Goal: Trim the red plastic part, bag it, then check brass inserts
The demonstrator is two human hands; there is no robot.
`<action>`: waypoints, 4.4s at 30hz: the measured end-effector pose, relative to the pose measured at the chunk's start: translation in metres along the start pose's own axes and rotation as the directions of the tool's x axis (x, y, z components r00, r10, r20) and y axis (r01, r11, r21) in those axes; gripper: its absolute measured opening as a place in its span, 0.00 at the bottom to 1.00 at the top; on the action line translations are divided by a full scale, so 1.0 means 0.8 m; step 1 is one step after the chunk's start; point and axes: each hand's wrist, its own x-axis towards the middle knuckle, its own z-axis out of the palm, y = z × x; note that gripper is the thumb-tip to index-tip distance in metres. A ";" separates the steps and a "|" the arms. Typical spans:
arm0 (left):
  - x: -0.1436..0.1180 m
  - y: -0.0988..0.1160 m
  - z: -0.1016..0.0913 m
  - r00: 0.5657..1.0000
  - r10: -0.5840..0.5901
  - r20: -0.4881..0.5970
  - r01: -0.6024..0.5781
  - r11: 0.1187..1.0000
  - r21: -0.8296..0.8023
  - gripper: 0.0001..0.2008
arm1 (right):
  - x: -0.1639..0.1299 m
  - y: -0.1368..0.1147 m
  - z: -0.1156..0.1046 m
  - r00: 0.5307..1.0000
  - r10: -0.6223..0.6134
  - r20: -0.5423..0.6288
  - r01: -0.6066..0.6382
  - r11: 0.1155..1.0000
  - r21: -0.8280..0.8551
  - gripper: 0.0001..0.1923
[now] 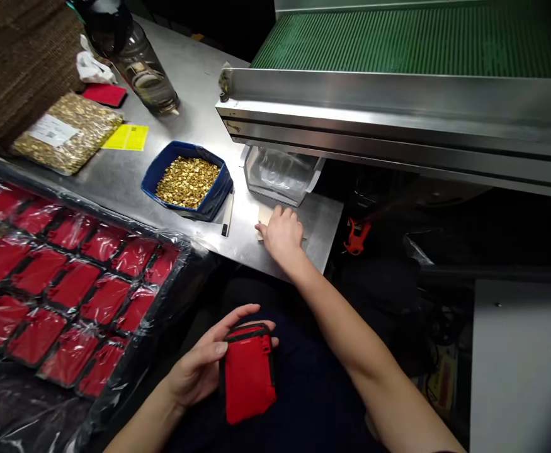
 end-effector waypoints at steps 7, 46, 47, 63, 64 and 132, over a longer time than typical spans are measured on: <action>0.024 -0.020 -0.004 0.994 0.009 -0.106 -0.021 0.994 -0.111 0.37 | 0.003 0.002 0.017 0.992 -0.112 0.064 0.103 0.986 0.127 0.13; 0.119 -0.030 -0.038 0.894 -0.117 -0.432 0.215 0.959 0.186 0.27 | -0.211 0.142 -0.006 0.636 -0.609 0.474 0.640 0.759 0.117 0.07; 0.120 -0.030 -0.037 0.891 -0.098 -0.443 0.209 0.955 0.210 0.27 | -0.211 0.143 -0.006 0.648 -0.600 0.468 0.633 0.767 0.106 0.07; 0.125 -0.028 -0.024 0.851 -0.048 -0.523 0.214 0.941 0.262 0.24 | -0.209 0.141 0.004 0.683 -0.581 0.443 0.609 0.788 0.094 0.10; 0.125 -0.028 -0.024 0.845 -0.042 -0.532 0.212 0.941 0.263 0.23 | -0.207 0.141 0.004 0.702 -0.567 0.431 0.594 0.800 0.085 0.12; 0.131 -0.019 -0.027 0.820 -0.193 -0.538 0.387 0.880 0.274 0.26 | -0.212 0.166 0.011 0.713 -0.565 0.416 0.589 0.804 0.081 0.08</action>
